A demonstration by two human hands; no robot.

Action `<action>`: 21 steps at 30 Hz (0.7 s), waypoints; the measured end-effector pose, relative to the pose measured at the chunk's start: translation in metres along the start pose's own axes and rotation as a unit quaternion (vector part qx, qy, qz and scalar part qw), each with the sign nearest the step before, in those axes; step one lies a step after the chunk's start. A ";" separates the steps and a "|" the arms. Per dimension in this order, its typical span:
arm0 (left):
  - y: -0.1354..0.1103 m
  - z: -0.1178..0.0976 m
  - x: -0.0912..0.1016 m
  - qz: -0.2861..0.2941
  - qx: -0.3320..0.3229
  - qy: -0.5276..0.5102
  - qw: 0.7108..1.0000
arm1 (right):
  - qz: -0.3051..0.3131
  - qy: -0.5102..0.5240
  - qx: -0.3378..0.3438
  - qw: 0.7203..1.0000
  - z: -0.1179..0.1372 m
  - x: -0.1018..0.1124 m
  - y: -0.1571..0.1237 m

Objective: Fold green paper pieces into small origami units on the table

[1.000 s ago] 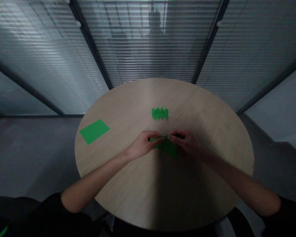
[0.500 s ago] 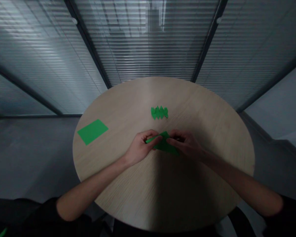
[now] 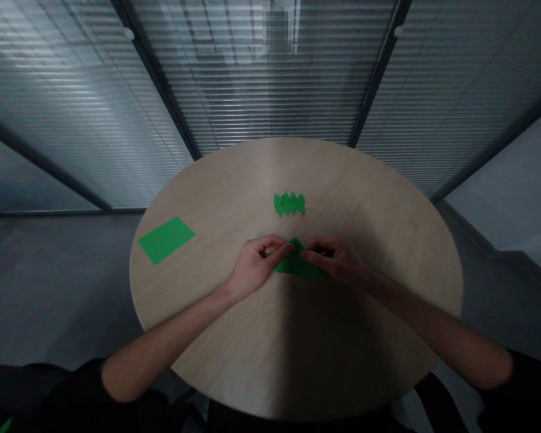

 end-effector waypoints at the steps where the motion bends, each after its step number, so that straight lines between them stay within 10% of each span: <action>1: 0.000 -0.001 0.002 -0.011 -0.006 0.004 1.000 | 0.006 -0.005 0.000 1.000 0.001 -0.001 0.000; 21: 0.006 0.003 0.017 -0.064 -0.011 -0.093 0.994 | -0.070 -0.008 0.085 0.994 0.012 0.010 -0.006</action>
Point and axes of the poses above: each hand's wrist, its own y-axis towards the middle knuckle, its own x-axis out of the back of the hand, z = x × y, the point moved 7 cm from there along y, towards the middle knuckle
